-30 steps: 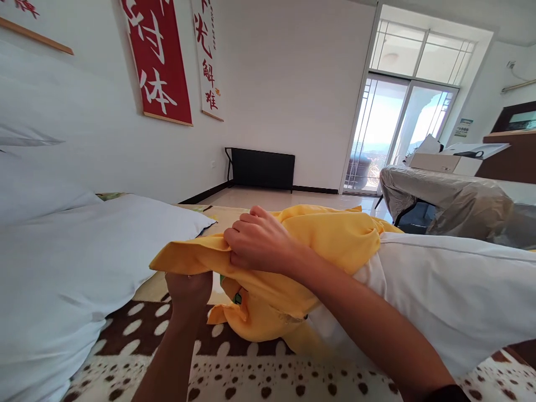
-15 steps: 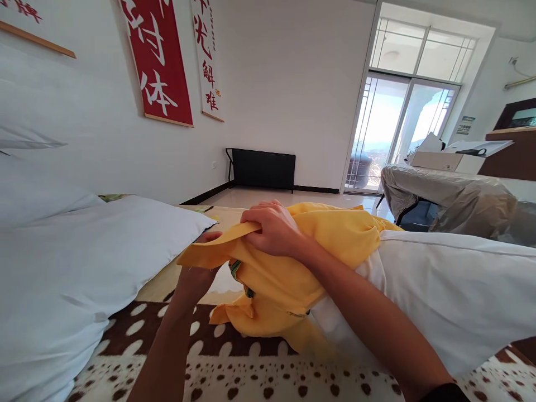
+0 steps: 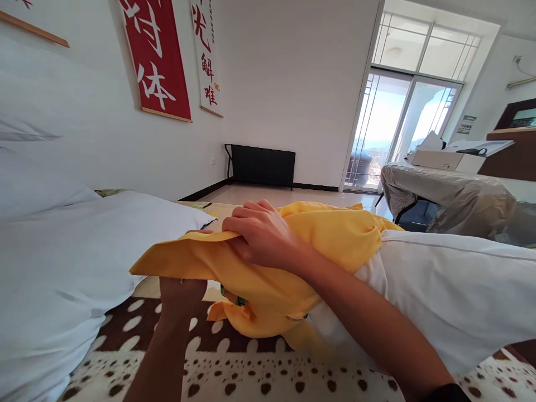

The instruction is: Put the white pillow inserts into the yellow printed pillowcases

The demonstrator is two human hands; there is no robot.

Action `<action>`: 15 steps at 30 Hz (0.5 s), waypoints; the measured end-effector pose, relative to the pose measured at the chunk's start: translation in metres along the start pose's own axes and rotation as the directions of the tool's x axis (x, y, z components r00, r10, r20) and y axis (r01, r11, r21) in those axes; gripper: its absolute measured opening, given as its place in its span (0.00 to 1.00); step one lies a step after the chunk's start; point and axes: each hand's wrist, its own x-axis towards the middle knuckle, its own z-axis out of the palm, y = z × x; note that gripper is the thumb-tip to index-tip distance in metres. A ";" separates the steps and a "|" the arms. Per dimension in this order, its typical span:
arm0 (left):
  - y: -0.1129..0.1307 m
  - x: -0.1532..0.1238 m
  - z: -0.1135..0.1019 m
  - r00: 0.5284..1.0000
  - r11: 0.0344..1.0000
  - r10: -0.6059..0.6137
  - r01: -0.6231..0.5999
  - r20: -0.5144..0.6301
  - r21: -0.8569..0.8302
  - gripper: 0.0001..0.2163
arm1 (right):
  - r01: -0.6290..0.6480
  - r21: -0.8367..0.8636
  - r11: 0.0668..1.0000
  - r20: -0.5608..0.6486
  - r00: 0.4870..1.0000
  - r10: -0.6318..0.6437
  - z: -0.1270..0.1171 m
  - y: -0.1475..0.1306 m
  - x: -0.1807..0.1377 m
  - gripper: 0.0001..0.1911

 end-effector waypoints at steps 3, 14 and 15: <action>0.008 0.001 -0.004 0.998 1.000 -0.008 0.008 -0.064 0.000 0.09 | -0.032 0.016 0.999 0.044 0.999 0.031 -0.007 0.003 0.001 0.08; 0.021 0.012 -0.018 0.904 0.861 -0.386 0.280 -0.186 -0.425 0.11 | -0.237 -0.165 0.958 0.280 0.920 0.275 -0.035 0.032 -0.017 0.13; 0.021 0.014 -0.016 0.883 0.805 -0.439 0.307 -0.164 -0.507 0.10 | -0.252 -0.179 0.951 0.258 0.921 0.292 -0.036 0.033 -0.018 0.13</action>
